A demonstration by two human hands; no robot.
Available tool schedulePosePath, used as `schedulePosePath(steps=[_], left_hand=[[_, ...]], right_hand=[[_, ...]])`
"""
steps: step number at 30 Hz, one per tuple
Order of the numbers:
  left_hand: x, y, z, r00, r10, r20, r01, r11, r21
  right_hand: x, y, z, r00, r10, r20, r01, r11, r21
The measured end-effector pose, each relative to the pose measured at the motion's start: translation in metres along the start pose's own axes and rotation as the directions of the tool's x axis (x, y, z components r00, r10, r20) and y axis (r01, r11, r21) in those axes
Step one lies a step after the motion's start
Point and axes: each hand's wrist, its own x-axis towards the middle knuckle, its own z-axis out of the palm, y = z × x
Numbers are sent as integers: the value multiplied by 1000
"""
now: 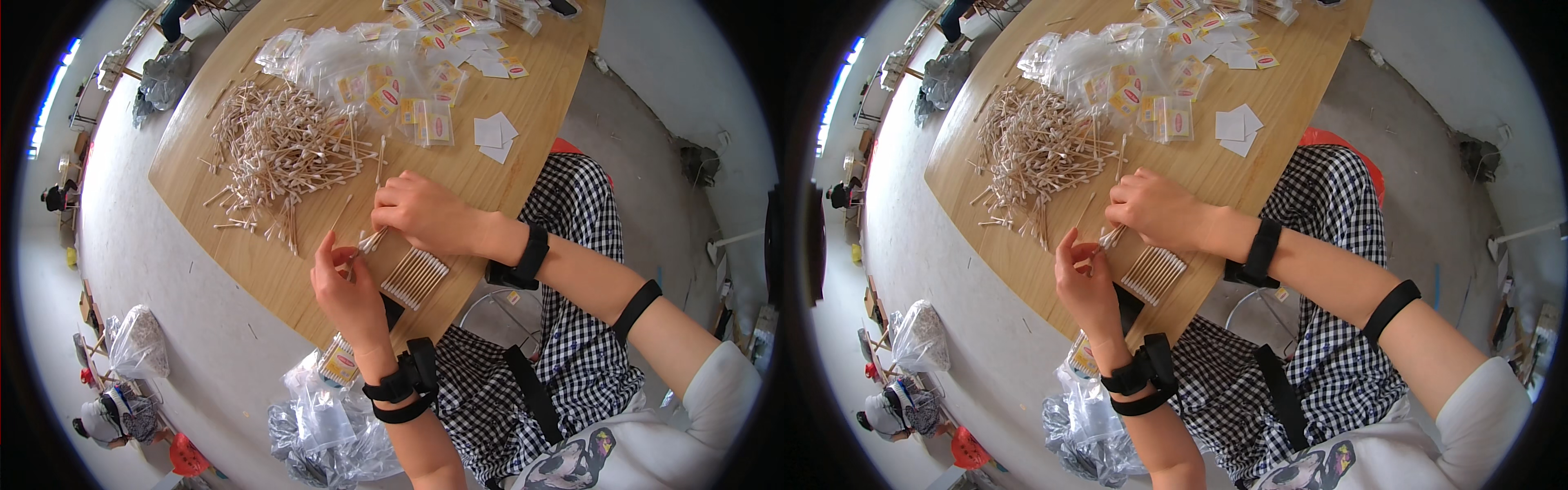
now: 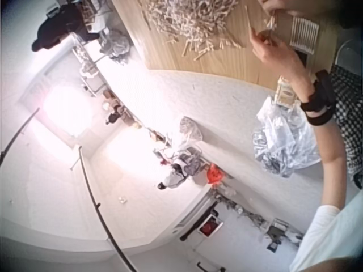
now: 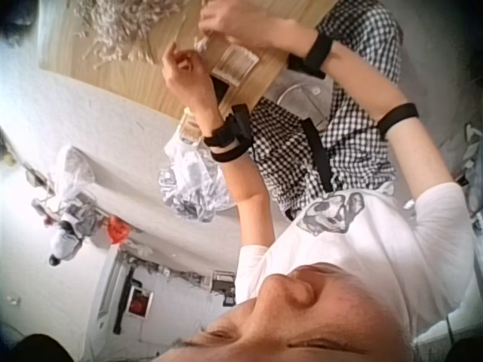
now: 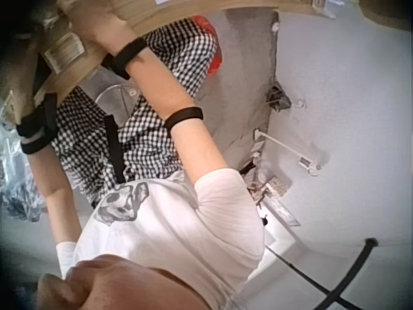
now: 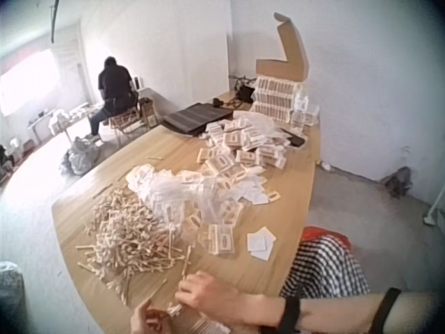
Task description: Packing cotton swabs into small plastic bags and sealing them.
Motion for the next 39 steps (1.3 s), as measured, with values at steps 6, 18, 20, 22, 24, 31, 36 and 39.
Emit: schedulePosePath(steps=[6, 18, 20, 22, 24, 31, 36, 39], left_hand=[[6, 4, -2, 995, -101, 14, 100, 993, 60], [-6, 13, -14, 992, 42, -120, -28, 993, 118], [-25, 29, -17, 996, 58, -74, -47, 987, 151], [-44, 41, -8, 997, 72, -29, -66, 982, 177], [-60, 46, 10, 982, 57, 178, -133, 884, 448], [-52, 27, 36, 971, 56, 231, -179, 813, 555], [-38, 28, 38, 966, 70, 250, -208, 786, 583], [-42, 24, 35, 965, 90, 247, -217, 802, 557]], right_hand=[[-5, 11, -15, 1000, 16, 6, -16, 998, -65], [0, -14, -2, 987, -52, 155, 27, 987, 160], [-2, -13, -9, 995, 17, 96, -26, 995, 92], [-8, -12, -16, 996, 69, 53, -75, 988, 132], [-20, -9, -24, 992, 128, 15, -128, 978, 167], [-62, -9, -45, 958, 284, 25, -282, 929, 240], [-72, -12, -46, 941, 338, -1, -325, 907, 268], [-67, -15, -40, 937, 350, -22, -325, 891, 318]])
